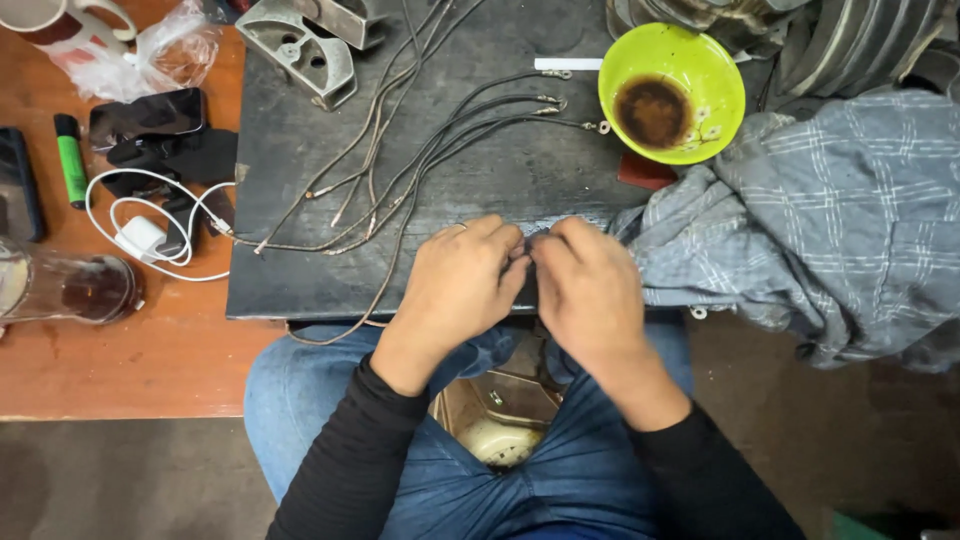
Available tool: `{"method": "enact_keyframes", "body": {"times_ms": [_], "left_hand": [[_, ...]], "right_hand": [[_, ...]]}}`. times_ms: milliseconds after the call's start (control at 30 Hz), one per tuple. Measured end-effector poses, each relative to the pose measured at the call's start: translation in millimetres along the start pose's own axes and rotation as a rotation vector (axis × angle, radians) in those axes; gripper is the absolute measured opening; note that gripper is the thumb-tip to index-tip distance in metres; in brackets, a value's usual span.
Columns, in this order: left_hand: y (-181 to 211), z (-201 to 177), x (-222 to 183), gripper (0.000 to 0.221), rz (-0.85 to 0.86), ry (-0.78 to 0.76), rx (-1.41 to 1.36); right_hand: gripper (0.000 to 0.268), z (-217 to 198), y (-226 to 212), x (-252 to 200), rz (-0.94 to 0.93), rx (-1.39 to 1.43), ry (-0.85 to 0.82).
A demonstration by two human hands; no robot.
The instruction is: Preparing electrical wires by dipping the ends into a cleaning solution and wiping them with a cloth at a workbench.
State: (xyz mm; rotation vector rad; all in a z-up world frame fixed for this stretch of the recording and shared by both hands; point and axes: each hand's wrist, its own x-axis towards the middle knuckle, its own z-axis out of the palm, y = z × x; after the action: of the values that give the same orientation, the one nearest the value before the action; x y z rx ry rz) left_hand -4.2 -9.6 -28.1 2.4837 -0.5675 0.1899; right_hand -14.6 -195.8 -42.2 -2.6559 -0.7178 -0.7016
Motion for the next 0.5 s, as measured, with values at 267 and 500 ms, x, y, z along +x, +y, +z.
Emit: {"method": "enact_keyframes", "body": {"times_ms": [267,500], "left_hand": [[-2.7,-1.4,-1.4,0.013,0.013,0.004,-0.030],[-4.4,-1.7,-2.0,0.014,0.019,0.014,-0.022]], "right_hand": [[0.004,-29.9,39.6,-20.1,0.157,0.069,-0.020],[0.006,-13.9,6.2,7.7,0.035,0.176,-0.014]]}}
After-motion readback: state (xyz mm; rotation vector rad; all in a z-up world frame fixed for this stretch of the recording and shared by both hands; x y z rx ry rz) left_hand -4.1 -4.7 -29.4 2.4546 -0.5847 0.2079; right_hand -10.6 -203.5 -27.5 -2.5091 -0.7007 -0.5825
